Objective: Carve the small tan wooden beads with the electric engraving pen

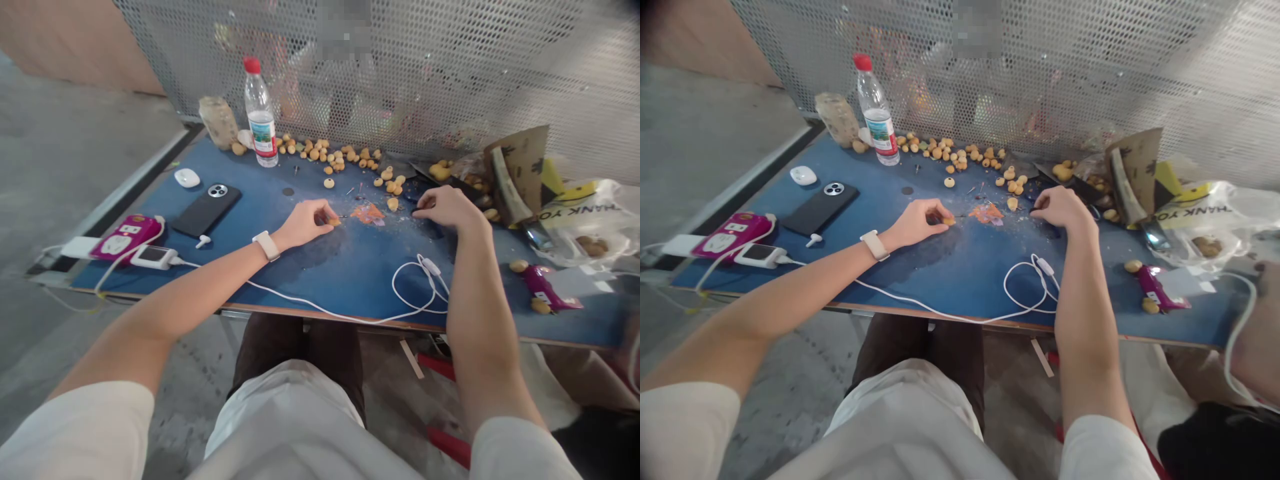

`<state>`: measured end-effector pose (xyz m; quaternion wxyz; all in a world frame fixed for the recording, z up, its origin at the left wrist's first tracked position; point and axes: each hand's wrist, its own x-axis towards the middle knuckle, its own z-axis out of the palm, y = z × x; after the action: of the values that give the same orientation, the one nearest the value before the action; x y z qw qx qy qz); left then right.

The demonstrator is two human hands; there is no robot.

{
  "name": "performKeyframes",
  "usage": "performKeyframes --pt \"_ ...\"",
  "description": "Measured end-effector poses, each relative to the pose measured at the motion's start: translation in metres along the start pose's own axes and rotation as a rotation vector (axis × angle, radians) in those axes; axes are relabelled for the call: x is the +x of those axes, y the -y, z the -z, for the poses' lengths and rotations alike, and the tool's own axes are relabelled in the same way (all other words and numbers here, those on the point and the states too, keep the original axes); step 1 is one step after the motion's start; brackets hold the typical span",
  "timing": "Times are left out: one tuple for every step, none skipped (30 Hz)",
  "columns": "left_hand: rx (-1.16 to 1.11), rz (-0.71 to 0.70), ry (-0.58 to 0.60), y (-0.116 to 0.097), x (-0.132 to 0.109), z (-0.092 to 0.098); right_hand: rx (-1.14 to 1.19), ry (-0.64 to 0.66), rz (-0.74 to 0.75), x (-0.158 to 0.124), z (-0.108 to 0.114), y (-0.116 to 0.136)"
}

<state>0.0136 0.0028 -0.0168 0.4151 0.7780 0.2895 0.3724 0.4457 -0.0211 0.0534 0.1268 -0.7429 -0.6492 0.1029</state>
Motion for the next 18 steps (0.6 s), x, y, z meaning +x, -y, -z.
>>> performKeyframes --pt "0.044 -0.002 0.015 -0.001 -0.001 0.0 0.089 -0.015 0.063 -0.003 -0.007 0.017" --pt "0.083 -0.008 0.028 -0.002 -0.001 -0.001 0.21 0.011 0.123 -0.007 -0.015 0.035" --pt "0.114 -0.018 0.037 -0.003 -0.002 -0.001 0.342 0.078 0.164 -0.011 -0.025 0.054" --pt "0.133 -0.028 0.044 -0.005 -0.003 -0.001 0.461 0.178 0.194 -0.016 -0.035 0.073" --pt "0.14 -0.034 0.049 -0.007 -0.003 -0.001 0.553 0.257 0.213 -0.02 -0.045 0.09" --pt "0.136 -0.037 0.053 -0.009 -0.003 -0.001 0.619 0.295 0.23 -0.024 -0.054 0.105" --pt "0.124 -0.037 0.058 -0.011 -0.003 -0.001 0.663 0.328 0.239 -0.028 -0.062 0.117" --pt "0.11 -0.033 0.061 -0.013 -0.003 -0.001 0.696 0.351 0.238 -0.032 -0.068 0.126" --pt "0.098 -0.028 0.064 -0.014 -0.003 0.0 0.727 0.359 0.233 -0.034 -0.073 0.132" --pt "0.091 -0.022 0.065 -0.016 -0.003 0.0 0.752 0.365 0.225 -0.036 -0.076 0.136" --pt "0.087 -0.015 0.066 -0.016 -0.003 0.0 0.774 0.364 0.216 -0.037 -0.078 0.139" --pt "0.086 -0.009 0.067 -0.017 -0.002 0.0 0.794 0.355 0.206 -0.038 -0.08 0.14" --pt "0.085 -0.003 0.066 -0.017 -0.002 0.0 0.807 0.345 0.197 -0.039 -0.081 0.14" --pt "0.085 0.0 0.065 -0.017 -0.002 0.0 0.812 0.335 0.189 -0.039 -0.081 0.14" --pt "0.083 0.002 0.066 -0.016 -0.002 0.001 0.812 0.325 0.182 -0.039 -0.082 0.14" --pt "0.079 0.001 0.067 -0.015 -0.002 0.001 0.806 0.32 0.179 -0.039 -0.082 0.14" --pt "0.075 -0.001 0.072 -0.015 -0.001 0.001 0.795 0.324 0.178 -0.039 -0.082 0.14" --pt "0.071 -0.004 0.077 -0.014 -0.001 0.002 0.78 0.334 0.18 -0.039 -0.081 0.14"
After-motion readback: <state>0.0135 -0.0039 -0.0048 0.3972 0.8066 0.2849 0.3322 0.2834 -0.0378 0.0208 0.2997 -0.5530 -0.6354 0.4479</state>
